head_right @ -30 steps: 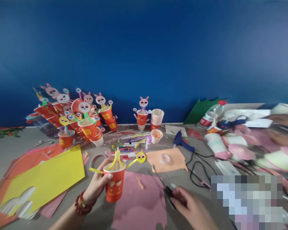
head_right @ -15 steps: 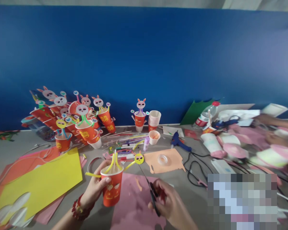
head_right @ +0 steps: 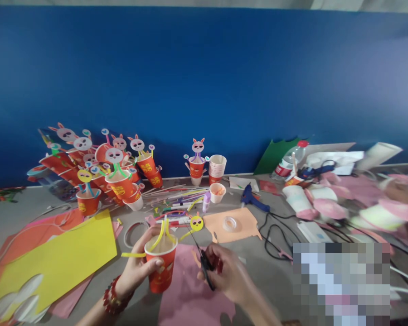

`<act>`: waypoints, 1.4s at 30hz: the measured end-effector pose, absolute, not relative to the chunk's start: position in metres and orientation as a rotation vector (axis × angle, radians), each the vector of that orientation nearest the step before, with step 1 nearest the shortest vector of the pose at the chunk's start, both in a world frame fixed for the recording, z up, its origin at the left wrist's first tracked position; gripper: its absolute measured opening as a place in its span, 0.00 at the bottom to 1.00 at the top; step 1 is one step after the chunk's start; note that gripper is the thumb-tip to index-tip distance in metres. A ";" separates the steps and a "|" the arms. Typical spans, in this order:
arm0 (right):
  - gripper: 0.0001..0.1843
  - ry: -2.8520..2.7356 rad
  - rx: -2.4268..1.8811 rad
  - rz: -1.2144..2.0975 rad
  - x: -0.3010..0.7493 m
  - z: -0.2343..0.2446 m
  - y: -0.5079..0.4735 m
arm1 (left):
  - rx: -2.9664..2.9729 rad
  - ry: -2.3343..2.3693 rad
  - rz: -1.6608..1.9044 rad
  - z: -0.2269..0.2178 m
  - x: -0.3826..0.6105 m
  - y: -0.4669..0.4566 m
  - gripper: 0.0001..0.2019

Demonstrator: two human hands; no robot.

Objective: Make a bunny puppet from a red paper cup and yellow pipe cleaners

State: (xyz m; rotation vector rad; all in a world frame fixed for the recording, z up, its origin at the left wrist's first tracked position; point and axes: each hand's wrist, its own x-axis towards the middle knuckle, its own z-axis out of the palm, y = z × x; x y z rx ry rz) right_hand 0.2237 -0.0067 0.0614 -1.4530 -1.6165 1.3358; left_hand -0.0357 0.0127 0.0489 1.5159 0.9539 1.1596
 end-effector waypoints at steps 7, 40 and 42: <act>0.28 -1.535 -1.377 1.419 0.223 0.057 -0.006 | 1.539 0.972 1.151 0.052 -0.035 0.013 0.22; 0.20 -1.566 -1.405 1.433 0.226 0.057 -0.003 | 1.648 0.948 1.155 0.059 -0.035 0.015 0.24; 0.20 -1.548 -1.395 1.462 0.226 0.056 -0.003 | 1.650 0.952 1.154 0.058 -0.035 0.016 0.25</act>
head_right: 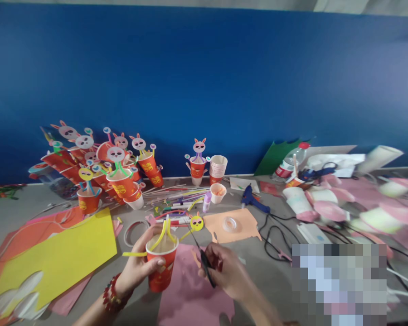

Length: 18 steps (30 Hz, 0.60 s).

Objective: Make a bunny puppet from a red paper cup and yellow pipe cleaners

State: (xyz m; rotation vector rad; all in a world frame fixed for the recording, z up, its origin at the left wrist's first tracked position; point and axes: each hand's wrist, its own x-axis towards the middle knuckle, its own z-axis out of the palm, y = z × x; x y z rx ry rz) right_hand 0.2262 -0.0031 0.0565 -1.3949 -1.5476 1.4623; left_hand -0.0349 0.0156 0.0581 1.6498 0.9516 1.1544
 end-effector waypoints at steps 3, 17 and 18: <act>0.20 -1.542 -1.393 1.478 0.226 0.056 -0.002 | 1.651 0.957 1.155 0.058 -0.035 0.015 0.26; 0.20 -1.592 -1.369 1.393 0.232 0.031 -0.002 | 1.627 0.985 1.183 0.053 -0.035 0.015 0.27; 0.20 -1.588 -1.367 1.391 0.232 0.030 -0.002 | 1.629 0.993 1.187 0.052 -0.035 0.015 0.27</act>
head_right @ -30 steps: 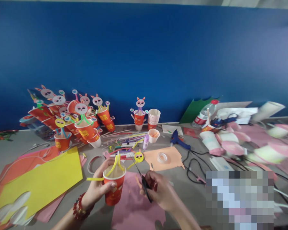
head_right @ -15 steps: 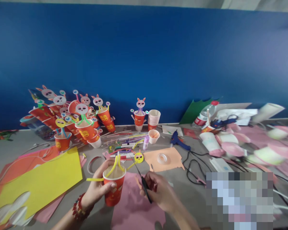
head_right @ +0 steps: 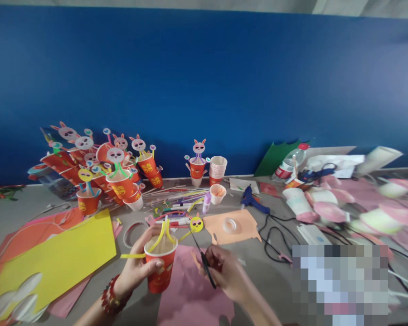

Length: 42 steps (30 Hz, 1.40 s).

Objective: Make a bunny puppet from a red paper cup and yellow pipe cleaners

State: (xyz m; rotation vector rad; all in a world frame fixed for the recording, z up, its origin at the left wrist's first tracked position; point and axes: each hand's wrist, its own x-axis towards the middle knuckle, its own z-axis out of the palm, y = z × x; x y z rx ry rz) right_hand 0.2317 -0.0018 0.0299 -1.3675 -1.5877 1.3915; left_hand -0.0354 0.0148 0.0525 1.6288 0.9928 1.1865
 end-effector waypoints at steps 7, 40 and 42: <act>0.20 -1.526 -1.345 1.451 0.225 0.042 -0.003 | 1.659 1.025 1.215 0.048 -0.039 0.015 0.27; 0.29 -1.541 -1.332 1.470 0.226 0.052 -0.005 | 1.675 0.979 1.173 0.057 -0.039 0.015 0.26; 0.28 -1.550 -1.339 1.457 0.226 0.051 -0.004 | 1.679 0.980 1.178 0.055 -0.039 0.015 0.26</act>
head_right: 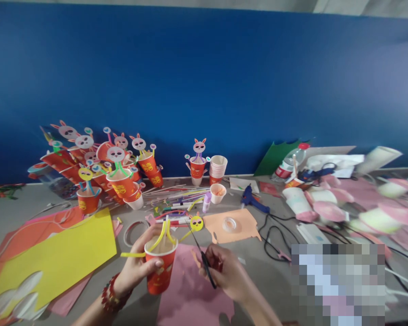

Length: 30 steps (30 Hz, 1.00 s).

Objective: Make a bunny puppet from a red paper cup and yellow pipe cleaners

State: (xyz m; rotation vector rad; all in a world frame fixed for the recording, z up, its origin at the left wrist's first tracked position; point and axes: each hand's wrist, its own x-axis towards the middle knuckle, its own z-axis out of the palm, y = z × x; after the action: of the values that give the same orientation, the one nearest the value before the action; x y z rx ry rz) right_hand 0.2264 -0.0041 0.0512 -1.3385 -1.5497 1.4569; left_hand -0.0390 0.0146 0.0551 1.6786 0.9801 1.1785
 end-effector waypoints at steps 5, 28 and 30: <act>0.25 -1.562 -1.352 1.440 0.228 0.047 -0.004 | 1.680 0.991 1.178 0.052 -0.040 0.014 0.26; 0.20 -1.393 -1.329 1.559 0.214 0.046 -0.006 | 1.673 0.983 1.228 0.061 -0.038 0.017 0.26; 0.21 -1.372 -1.317 1.569 0.212 0.045 -0.006 | 1.684 0.967 1.208 0.064 -0.038 0.017 0.25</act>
State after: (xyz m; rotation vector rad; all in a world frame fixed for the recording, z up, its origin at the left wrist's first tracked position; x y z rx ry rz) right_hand 0.2125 -0.0061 0.0454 -1.3168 -1.3721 1.5687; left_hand -0.0378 0.0174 0.0637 1.6840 0.9668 1.2085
